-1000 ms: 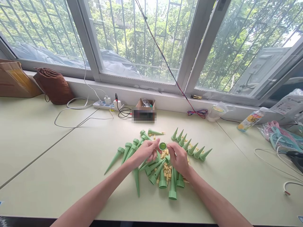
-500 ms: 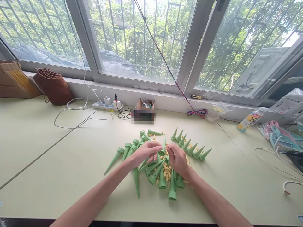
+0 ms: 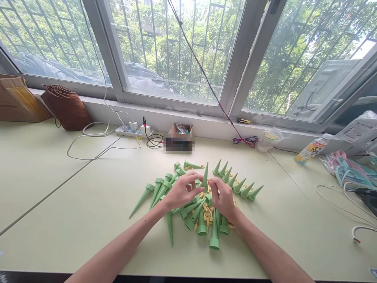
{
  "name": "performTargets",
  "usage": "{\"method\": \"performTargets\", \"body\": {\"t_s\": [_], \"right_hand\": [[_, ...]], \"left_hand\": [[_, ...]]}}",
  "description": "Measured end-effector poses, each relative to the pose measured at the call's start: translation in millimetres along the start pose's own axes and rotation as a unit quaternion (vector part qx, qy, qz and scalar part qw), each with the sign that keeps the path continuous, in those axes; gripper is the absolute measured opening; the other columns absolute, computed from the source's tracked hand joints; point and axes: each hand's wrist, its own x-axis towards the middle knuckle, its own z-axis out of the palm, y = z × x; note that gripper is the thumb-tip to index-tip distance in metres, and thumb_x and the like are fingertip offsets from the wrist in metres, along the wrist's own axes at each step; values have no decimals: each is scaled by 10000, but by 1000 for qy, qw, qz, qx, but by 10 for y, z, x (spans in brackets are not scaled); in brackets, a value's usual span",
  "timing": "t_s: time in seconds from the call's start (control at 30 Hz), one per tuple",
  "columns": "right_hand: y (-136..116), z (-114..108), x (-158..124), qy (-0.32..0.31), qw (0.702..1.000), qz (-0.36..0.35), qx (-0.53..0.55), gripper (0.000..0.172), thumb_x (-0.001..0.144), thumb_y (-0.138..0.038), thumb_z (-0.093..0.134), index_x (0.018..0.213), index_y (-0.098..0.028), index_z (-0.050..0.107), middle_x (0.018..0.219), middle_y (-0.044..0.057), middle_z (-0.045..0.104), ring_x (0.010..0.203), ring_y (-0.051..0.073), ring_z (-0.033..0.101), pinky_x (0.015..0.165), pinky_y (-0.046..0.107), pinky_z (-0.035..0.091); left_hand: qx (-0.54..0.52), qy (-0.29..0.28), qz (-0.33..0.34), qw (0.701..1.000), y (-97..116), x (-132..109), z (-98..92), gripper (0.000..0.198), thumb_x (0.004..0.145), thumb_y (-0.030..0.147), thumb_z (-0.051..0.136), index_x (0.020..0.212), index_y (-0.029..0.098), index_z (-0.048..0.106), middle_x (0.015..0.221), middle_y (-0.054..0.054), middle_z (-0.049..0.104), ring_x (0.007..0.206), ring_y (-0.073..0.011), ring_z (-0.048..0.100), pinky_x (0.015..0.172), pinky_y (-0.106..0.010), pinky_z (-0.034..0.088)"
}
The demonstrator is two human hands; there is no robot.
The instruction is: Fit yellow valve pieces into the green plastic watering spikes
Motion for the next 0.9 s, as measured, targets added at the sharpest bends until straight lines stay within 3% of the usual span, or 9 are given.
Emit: {"method": "performTargets", "body": {"t_s": [0.2, 0.4, 0.53, 0.63, 0.73, 0.83, 0.9], "right_hand": [[-9, -6, 5, -1, 1000, 13, 3, 167, 976, -132, 433, 866, -188, 545, 676, -14, 513, 554, 105, 422, 539, 230, 360], [-18, -11, 10, -1, 1000, 22, 1, 168, 979, -144, 436, 864, -186, 551, 667, -15, 516, 544, 104, 419, 529, 232, 358], [-29, -20, 27, 25, 999, 28, -13, 170, 979, -146, 435, 865, -187, 553, 682, -7, 532, 561, 110, 447, 542, 234, 376], [-31, -25, 43, 47, 998, 27, -31, 168, 977, -143, 439, 864, -189, 554, 670, -13, 515, 558, 112, 437, 541, 234, 377], [-33, -17, 42, 38, 999, 13, -30, 161, 976, -137, 444, 872, -190, 555, 689, -10, 517, 575, 111, 437, 557, 233, 382], [-39, -4, 23, 4, 1000, -1, -15, 149, 976, -138, 451, 891, -191, 562, 722, -2, 532, 609, 113, 460, 586, 235, 394], [-41, 1, 9, -13, 1000, -2, -7, 148, 977, -143, 452, 896, -194, 565, 732, 2, 542, 620, 118, 472, 594, 239, 397]], "left_hand": [[40, 41, 71, 996, -108, -7, 67, 214, 902, 279, 603, 1102, 209, 631, 1097, -54, 590, 673, -75, 573, 559, -203, 506], [73, 70, 82, 991, -136, -15, 105, 216, 905, 288, 599, 1106, 220, 638, 1100, -55, 597, 643, -73, 563, 565, -219, 500], [21, 83, 15, 996, -6, 1, 59, 240, 885, 378, 613, 1039, 199, 660, 1039, -50, 637, 640, -86, 571, 538, -209, 493], [-26, 76, -54, 995, 53, 22, 15, 350, 903, 472, 554, 829, 154, 681, 798, -35, 657, 596, -102, 562, 491, -199, 450], [-112, 0, -153, 982, 42, 34, -6, 565, 914, 594, 449, 688, 127, 673, 631, -34, 631, 446, -85, 498, 396, -203, 365], [-205, -73, -221, 951, 20, 33, -6, 642, 892, 664, 420, 708, 115, 697, 653, -58, 660, 412, -81, 485, 352, -202, 316], [-242, -92, -240, 936, 21, 31, -6, 639, 870, 679, 452, 724, 112, 708, 675, -68, 667, 424, -79, 483, 342, -198, 292]]}}
